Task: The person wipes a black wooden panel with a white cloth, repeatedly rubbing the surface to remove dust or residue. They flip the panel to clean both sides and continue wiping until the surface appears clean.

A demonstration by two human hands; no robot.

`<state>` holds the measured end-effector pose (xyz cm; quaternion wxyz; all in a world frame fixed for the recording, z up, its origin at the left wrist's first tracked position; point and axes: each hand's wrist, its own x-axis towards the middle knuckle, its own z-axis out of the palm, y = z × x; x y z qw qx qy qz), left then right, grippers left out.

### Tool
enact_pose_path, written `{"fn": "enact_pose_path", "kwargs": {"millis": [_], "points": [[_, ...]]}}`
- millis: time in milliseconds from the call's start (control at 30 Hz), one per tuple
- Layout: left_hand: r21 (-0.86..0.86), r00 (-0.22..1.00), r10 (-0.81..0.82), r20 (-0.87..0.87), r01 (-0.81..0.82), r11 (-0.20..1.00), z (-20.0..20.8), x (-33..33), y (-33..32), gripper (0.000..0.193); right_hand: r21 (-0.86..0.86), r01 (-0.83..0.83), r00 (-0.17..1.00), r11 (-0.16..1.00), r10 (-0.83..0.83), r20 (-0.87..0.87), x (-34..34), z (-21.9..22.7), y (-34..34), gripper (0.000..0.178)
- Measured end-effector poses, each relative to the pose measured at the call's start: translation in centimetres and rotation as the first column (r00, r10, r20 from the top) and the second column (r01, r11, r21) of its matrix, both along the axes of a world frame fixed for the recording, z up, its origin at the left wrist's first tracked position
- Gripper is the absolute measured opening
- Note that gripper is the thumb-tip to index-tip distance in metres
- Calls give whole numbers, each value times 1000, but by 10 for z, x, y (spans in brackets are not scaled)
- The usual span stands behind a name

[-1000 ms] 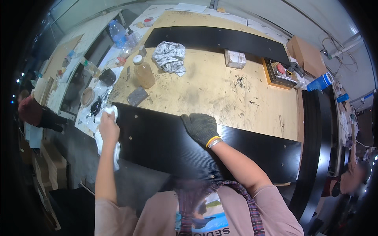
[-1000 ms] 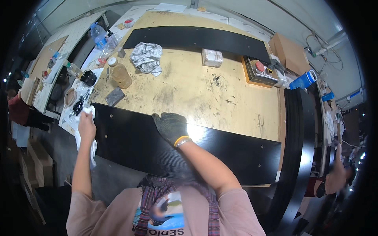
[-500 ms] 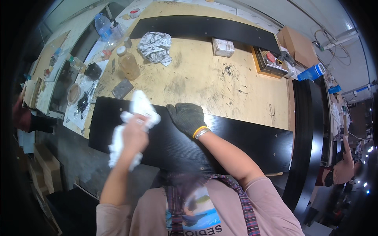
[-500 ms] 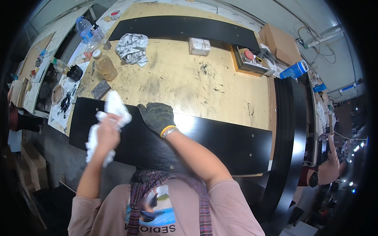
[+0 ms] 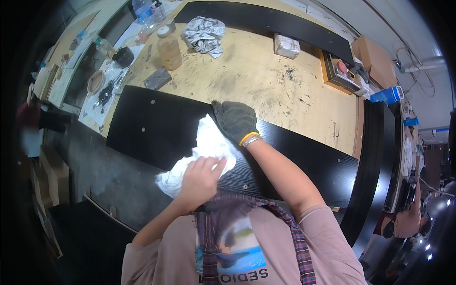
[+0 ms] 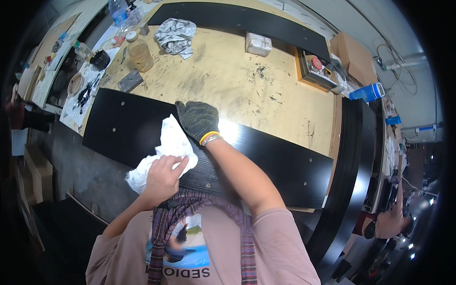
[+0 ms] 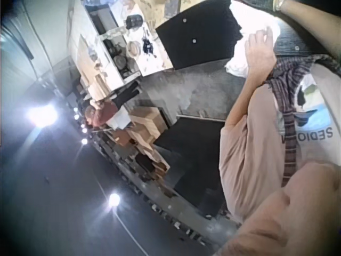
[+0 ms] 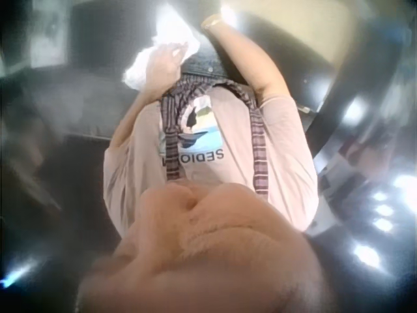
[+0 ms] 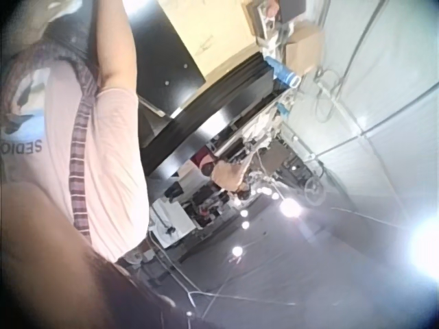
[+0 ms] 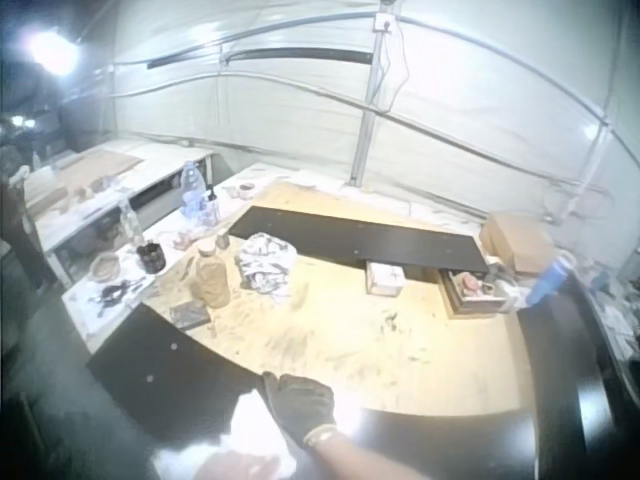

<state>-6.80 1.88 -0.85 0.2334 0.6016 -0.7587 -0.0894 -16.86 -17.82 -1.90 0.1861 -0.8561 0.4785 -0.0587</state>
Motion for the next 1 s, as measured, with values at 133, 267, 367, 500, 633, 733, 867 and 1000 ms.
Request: {"fn": "enact_pose_path", "kwargs": {"millis": [133,267,367,500,633,733,867,1000], "points": [[-117,840,515,170,-502,857,-38,145,50,32,-20,17,1000,1000,-17,6,3,0,2,59],[-134,522,824,220,-821,555,-13,243,94,31,15,-18,1000,1000,17,27,5,1,3,61],[-109,770,633,-78,-637,763,-35,147,67,31,-51,-52,998,997,50,-42,1,-13,-3,56],[-66,854,520,-5,-519,852,-27,129,67,22,-78,-86,996,993,84,-32,-2,-24,-4,55],[34,489,842,229,-868,495,17,221,41,27,-34,27,999,999,-27,22,6,3,6,60],[-64,836,544,73,-540,839,9,146,-44,31,-3,38,999,999,-38,19,-5,1,-3,48],[45,996,92,-1,-92,995,-15,-19,-94,31,-416,-112,981,903,167,100,-46,-16,-10,23],[-68,964,-264,-39,261,963,-11,-76,-89,24,-317,312,934,896,-229,274,-199,-19,-17,32]]}}
